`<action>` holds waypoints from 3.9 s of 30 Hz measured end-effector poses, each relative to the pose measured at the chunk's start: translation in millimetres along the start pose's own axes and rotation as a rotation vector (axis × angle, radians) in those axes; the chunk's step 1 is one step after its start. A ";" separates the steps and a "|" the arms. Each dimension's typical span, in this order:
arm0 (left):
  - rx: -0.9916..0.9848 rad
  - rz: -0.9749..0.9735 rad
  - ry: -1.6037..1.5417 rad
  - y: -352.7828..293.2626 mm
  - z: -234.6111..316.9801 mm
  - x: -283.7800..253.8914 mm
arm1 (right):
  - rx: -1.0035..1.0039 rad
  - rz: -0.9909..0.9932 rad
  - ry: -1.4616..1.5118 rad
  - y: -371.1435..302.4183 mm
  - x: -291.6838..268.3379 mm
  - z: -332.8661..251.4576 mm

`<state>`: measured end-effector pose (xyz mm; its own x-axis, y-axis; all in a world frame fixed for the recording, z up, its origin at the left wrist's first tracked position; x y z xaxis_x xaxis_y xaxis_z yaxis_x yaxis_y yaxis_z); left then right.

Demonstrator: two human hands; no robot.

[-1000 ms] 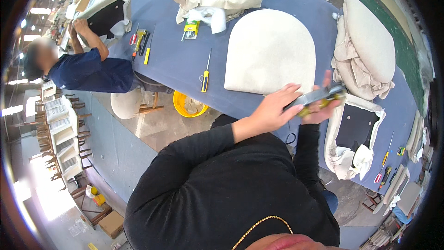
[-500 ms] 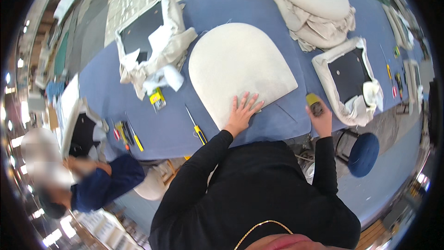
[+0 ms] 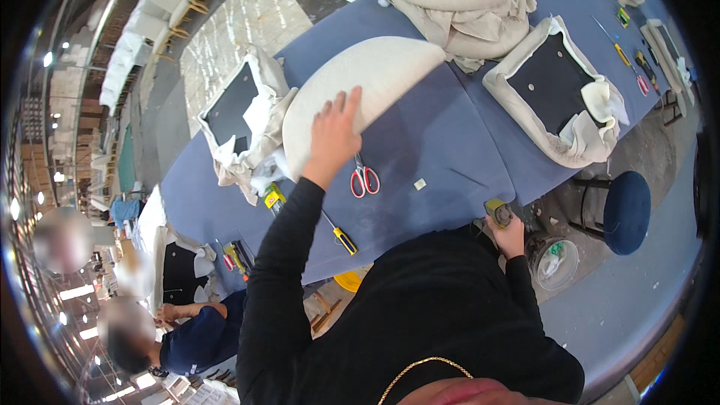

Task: The person upholsters a chair cushion by wrapping it with fabric and securing it with a staple gun. They trim excess fabric with scissors and use a screwdriver to adjust the material. The person works on multiple cushions, flipping them to staple different sides.

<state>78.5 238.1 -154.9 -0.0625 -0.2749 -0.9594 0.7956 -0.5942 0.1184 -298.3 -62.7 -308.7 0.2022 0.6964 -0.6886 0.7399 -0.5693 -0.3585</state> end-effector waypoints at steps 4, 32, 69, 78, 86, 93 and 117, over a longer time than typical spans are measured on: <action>-0.115 0.011 -0.152 34.4 10.2 -130.7 | -0.247 0.020 0.159 27.0 -16.1 -55.3; -0.327 0.122 -0.366 -119.6 70.4 -131.3 | -1.126 -0.215 0.563 -6.2 7.0 -296.4; -0.798 0.014 -1.125 -180.7 -13.1 -113.4 | -1.211 -0.335 0.506 -19.1 5.6 -341.2; -0.436 0.015 -0.317 -174.2 54.1 -137.5 | -1.180 -0.309 0.473 -31.0 15.8 -350.8; -0.352 0.066 -0.302 -178.6 43.3 -133.8 | -1.161 -0.358 0.527 -39.4 32.1 -354.2; -0.368 0.033 -0.356 -181.8 36.3 -134.1 | -1.184 -0.424 0.466 -46.8 31.4 -360.3; -0.361 0.053 -0.347 -221.1 24.2 -133.7 | -1.168 -0.418 0.463 -69.9 54.2 -347.9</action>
<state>-103.6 388.0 -46.6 -0.1639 -0.5693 -0.8056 0.9570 -0.2899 0.0102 -115.8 166.8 -101.6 -0.1484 0.9428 -0.2984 0.8662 0.2695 0.4207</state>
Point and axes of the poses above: each hand's wrist, its own y-axis towards the middle knuckle, its own x-axis out of the palm, z = x × y, the point moved 4 cm from there along y, towards the middle knuckle, and after that the axes turned 12 degrees about -y, right-handed, at the moved point
